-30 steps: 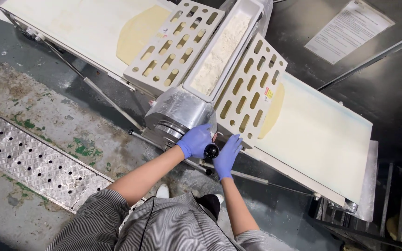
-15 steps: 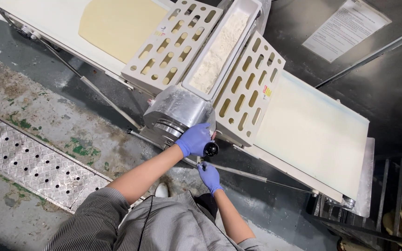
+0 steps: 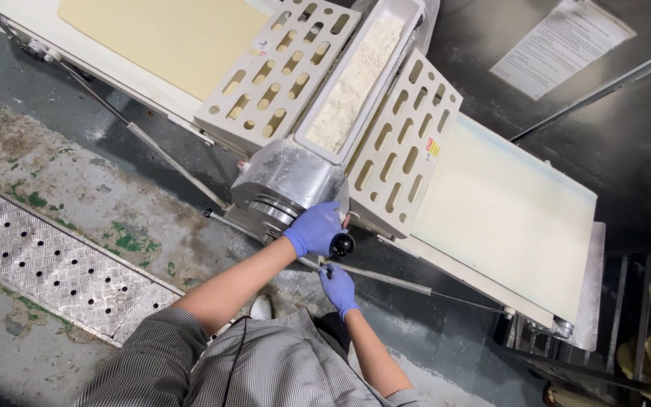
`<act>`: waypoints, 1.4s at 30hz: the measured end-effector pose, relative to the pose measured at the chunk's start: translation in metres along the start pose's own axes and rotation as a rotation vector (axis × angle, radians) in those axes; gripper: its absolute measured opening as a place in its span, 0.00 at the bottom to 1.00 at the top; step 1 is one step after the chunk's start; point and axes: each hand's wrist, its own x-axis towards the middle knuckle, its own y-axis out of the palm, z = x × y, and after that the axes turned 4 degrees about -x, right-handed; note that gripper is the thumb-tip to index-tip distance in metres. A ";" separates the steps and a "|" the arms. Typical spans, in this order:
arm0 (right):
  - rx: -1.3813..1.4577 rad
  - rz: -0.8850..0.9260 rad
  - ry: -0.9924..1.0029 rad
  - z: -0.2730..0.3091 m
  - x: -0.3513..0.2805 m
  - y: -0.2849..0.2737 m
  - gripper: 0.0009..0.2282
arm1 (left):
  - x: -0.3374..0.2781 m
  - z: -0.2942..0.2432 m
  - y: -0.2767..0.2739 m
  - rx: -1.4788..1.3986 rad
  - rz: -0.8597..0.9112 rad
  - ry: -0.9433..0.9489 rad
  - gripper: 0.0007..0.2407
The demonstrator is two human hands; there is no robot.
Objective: Flattening and stretching a large piece of dough using a commercial dough sheeter machine.
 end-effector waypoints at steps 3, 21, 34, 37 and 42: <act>-0.017 -0.001 -0.006 -0.002 0.000 0.001 0.18 | -0.001 -0.001 0.001 -0.006 -0.019 -0.006 0.07; -0.233 0.048 -0.035 0.003 -0.003 0.025 0.27 | -0.003 0.001 0.006 -0.018 -0.106 -0.019 0.07; 0.090 -0.225 -0.028 0.142 0.032 -0.220 0.13 | 0.004 -0.003 -0.017 -0.053 0.076 -0.031 0.08; 0.005 -0.556 -0.611 0.187 0.082 -0.259 0.11 | -0.005 0.001 0.008 -0.003 0.181 -0.075 0.10; -0.384 -0.474 -0.804 0.226 0.201 -0.230 0.18 | -0.042 -0.031 -0.060 -0.060 -0.148 -0.096 0.22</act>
